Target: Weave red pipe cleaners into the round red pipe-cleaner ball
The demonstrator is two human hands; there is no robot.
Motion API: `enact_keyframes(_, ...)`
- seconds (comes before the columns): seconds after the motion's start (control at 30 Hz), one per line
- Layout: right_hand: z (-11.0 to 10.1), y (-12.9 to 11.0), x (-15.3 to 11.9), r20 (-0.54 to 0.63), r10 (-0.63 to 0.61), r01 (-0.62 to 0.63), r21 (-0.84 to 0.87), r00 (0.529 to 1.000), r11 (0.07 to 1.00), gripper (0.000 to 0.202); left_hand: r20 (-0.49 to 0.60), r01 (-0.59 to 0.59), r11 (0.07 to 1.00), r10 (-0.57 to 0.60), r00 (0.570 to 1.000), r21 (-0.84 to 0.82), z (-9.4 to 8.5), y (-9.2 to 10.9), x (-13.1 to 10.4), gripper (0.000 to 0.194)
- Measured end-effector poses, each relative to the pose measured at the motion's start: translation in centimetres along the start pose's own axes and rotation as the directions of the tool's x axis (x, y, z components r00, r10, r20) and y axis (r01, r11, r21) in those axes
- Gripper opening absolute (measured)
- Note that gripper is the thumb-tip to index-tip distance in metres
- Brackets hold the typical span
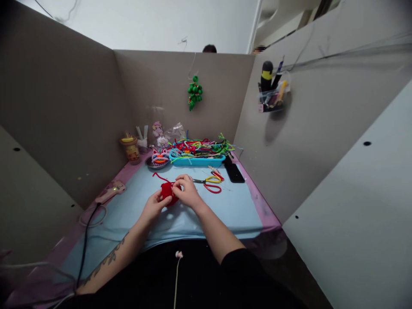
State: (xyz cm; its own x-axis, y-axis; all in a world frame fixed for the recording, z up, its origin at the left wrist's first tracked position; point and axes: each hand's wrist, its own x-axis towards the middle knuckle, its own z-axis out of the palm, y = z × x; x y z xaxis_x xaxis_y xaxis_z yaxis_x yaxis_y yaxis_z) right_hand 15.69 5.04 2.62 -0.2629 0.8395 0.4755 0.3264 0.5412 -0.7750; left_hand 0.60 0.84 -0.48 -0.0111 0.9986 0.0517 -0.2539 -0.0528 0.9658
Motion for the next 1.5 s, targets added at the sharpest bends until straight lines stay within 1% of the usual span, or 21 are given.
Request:
enact_keyframes(0.13, 0.4, 0.3, 0.2, 0.02, 0.081, -0.082, 0.104, 0.997, 0.991, 0.006, 0.011, -0.004, 1.0, 0.004, 1.0, 0.012, 0.2, 0.2, -0.2, 0.053)
enact_keyframes(0.23, 1.1, 0.6, 0.2, -0.007, 0.11, -0.107, 0.178, 0.994, 0.978, 0.007, -0.002, -0.018, 1.0, 0.018, 1.0, 0.005, 0.3, 0.2, -0.3, 0.052)
enact_keyframes(0.33, 1.6, 0.9, 0.1, -0.037, 0.136, -0.125, 0.215, 0.99, 0.969, 0.009, -0.018, -0.02, 1.0, 0.02, 1.0, -0.014, 0.4, 0.1, -0.3, 0.053)
enact_keyframes(0.5, 2.1, 1.1, -0.2, -0.068, 0.173, -0.152, 0.24, 0.982, 0.959, 0.008, -0.033, -0.019, 0.999, 0.018, 0.999, -0.033, 0.6, -0.1, -0.1, 0.049)
enact_keyframes(0.67, 2.6, 1.4, -0.3, -0.105, 0.207, -0.171, 0.28, 0.973, 0.945, 0.005, -0.081, 0.002, 1.0, -0.002, 0.997, 0.003, 1.1, 0.1, -0.1, 0.043)
enact_keyframes(0.8, 2.4, 1.6, -0.3, -0.127, 0.194, -0.156, 0.261, 0.973, 0.953, 0.005, -0.1, 0.026, 0.997, -0.019, 0.995, 0.068, 1.1, 0.7, -0.3, 0.037)
enact_keyframes(0.9, 2.0, 1.4, -0.5, -0.151, 0.185, -0.145, 0.242, 0.971, 0.959, 0.009, -0.117, 0.022, 0.994, -0.009, 0.993, 0.105, 0.9, 1.0, -0.5, 0.034)
enact_keyframes(1.0, 1.6, 1.0, -0.9, -0.154, 0.118, -0.089, 0.18, 0.981, 0.98, 0.011, -0.116, 0.002, 0.986, 0.018, 0.993, 0.168, 0.7, 1.2, -0.6, 0.03)
enact_keyframes(1.07, 1.3, 0.7, -1.1, -0.138, 0.025, -0.01, 0.108, 0.99, 0.994, 0.019, -0.116, -0.01, 0.975, 0.037, 0.993, 0.221, 0.6, 1.3, -0.6, 0.027)
enact_keyframes(1.13, 0.9, 0.4, -1.2, -0.083, -0.109, 0.108, -0.017, 0.991, 0.994, 0.034, -0.12, -0.017, 0.962, 0.052, 0.991, 0.273, 0.5, 1.3, -0.6, 0.024)
enact_keyframes(1.2, 0.3, 0.3, -1.2, 0.019, -0.217, 0.216, -0.195, 0.976, 0.957, 0.042, -0.111, -0.022, 0.95, 0.059, 0.992, 0.311, 0.4, 1.4, -0.6, 0.022)
enact_keyframes(1.27, -0.2, 0.5, -0.9, 0.119, -0.25, 0.276, -0.359, 0.961, 0.891, 0.039, -0.083, -0.022, 0.944, 0.052, 0.995, 0.331, 0.2, 1.4, -0.6, 0.022)
enact_keyframes(1.33, -0.6, 0.9, -0.6, 0.171, -0.253, 0.304, -0.451, 0.952, 0.839, 0.034, -0.052, -0.015, 0.939, 0.035, 0.998, 0.343, 0.1, 1.4, -0.6, 0.022)
enact_keyframes(1.4, -0.7, 1.3, -0.3, 0.216, -0.271, 0.342, -0.464, 0.938, 0.817, 0.03, -0.025, -0.003, 0.936, 0.012, 1.0, 0.351, 0.0, 1.4, -0.6, 0.02)
enact_keyframes(1.5, -0.4, 1.7, 0.0, 0.318, -0.31, 0.43, -0.446, 0.896, 0.785, 0.025, 0.018, 0.012, 0.931, -0.021, 1.0, 0.364, 0.0, 1.6, -0.7, 0.017)
